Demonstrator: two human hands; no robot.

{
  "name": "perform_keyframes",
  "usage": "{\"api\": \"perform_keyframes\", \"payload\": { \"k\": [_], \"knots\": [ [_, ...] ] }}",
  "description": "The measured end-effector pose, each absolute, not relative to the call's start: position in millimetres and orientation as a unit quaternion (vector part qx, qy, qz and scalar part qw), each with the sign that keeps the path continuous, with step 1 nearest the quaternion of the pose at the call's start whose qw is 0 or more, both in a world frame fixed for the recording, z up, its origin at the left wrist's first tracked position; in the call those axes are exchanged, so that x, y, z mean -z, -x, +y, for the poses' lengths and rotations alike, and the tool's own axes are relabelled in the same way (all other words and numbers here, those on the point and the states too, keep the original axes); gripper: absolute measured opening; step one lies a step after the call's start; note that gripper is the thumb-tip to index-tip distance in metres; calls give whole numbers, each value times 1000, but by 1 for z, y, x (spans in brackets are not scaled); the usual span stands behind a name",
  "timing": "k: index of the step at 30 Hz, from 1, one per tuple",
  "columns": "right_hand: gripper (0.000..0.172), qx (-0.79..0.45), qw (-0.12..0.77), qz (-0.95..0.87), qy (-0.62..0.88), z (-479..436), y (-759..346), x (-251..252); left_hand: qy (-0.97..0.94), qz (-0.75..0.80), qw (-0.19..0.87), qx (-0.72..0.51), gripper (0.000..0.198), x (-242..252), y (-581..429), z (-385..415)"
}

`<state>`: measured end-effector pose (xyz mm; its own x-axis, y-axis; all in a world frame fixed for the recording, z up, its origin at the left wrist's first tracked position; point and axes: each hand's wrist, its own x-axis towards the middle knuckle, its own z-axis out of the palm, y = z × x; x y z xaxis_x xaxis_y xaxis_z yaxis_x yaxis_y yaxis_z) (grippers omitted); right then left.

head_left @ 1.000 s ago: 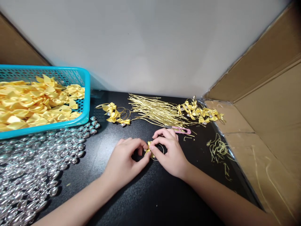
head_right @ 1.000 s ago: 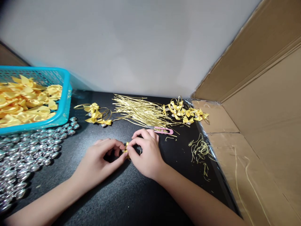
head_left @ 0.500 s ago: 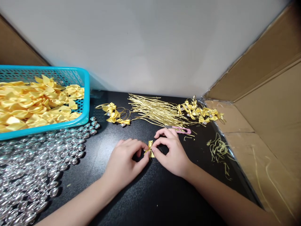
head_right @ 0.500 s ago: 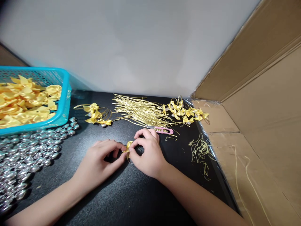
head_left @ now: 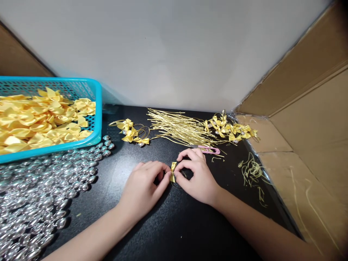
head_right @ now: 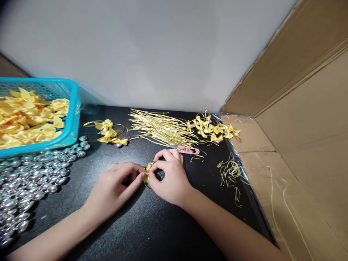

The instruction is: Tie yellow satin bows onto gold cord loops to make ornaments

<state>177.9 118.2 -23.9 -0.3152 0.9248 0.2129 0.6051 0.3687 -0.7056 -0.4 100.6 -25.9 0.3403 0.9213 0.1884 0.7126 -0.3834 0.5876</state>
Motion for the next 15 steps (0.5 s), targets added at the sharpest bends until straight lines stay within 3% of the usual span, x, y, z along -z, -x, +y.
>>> {"api": "perform_keyframes", "payload": {
  "k": [15],
  "knots": [
    [15,-254,301,-773,497,118,-178,23,-798,504,190,-270,8,21,-2,101]
  ]
}}
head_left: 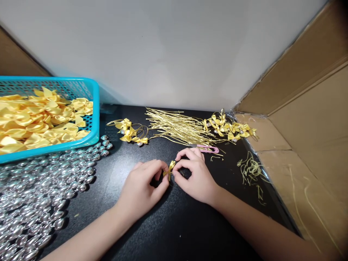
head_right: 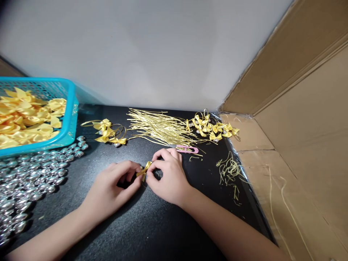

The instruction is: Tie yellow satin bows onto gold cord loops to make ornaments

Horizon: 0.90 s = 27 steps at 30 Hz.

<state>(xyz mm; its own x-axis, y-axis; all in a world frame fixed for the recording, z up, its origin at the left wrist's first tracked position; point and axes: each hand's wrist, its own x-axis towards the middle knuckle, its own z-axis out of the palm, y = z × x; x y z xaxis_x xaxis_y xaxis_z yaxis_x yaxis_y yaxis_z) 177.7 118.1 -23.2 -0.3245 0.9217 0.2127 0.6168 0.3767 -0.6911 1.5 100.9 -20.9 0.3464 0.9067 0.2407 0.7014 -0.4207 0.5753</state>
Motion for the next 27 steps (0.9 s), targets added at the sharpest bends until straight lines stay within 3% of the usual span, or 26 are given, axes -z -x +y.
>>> {"api": "perform_keyframes", "payload": {
  "k": [27],
  "knots": [
    [15,-259,303,-769,500,119,-177,24,-775,501,202,-328,10,25,0,100]
  ]
}}
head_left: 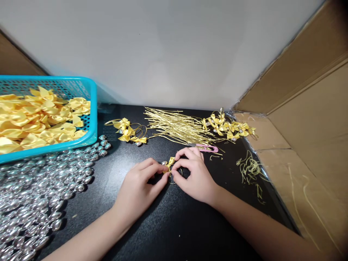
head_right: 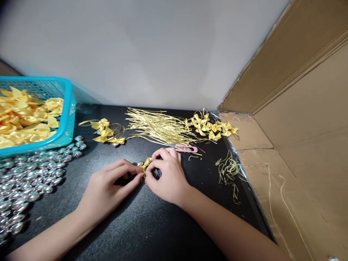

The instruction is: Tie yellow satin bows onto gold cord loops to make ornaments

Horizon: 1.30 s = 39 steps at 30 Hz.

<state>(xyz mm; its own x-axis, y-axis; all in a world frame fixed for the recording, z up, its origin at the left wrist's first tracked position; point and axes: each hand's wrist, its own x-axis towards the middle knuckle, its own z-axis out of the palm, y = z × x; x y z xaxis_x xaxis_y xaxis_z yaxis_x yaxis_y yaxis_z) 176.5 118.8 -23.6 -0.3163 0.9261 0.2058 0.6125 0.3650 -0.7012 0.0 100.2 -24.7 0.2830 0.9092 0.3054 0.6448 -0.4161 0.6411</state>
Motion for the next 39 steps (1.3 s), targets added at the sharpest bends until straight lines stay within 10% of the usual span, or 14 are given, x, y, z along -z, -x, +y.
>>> {"api": "perform_keyframes", "payload": {
  "k": [39],
  "knots": [
    [13,-251,314,-758,513,118,-175,25,-783,505,197,-304,10,26,0,100]
  ]
}}
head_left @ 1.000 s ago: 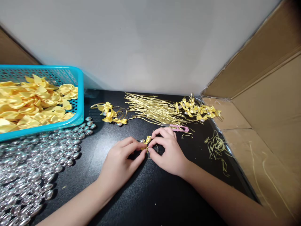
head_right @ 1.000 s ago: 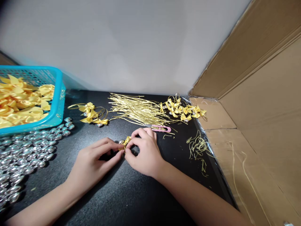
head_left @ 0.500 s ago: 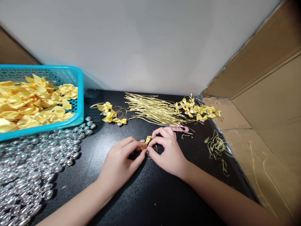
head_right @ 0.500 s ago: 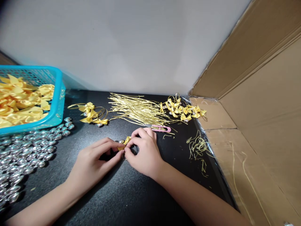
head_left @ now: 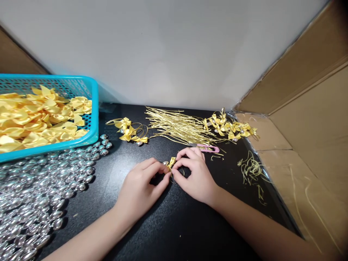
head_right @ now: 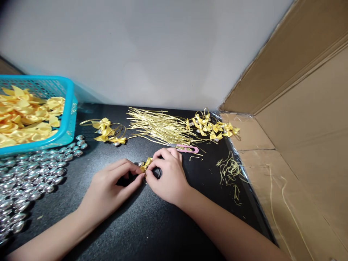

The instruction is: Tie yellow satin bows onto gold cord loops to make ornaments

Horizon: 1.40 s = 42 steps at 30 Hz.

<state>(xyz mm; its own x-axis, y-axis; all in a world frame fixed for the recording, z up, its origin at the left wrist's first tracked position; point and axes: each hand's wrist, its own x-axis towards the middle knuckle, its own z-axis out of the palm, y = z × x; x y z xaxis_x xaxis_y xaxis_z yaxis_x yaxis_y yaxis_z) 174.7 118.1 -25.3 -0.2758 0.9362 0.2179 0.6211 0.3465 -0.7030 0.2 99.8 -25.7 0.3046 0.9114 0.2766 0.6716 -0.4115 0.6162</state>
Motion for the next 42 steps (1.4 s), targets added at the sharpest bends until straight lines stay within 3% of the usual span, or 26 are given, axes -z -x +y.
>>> {"api": "perform_keyframes", "payload": {
  "k": [17,42],
  "knots": [
    [11,-370,204,-754,502,126,-182,9,-790,494,191,-310,8,26,-1,102],
    [20,-435,143,-768,448,135,-191,1,-798,459,253,-297,12,26,-2,101]
  ]
}}
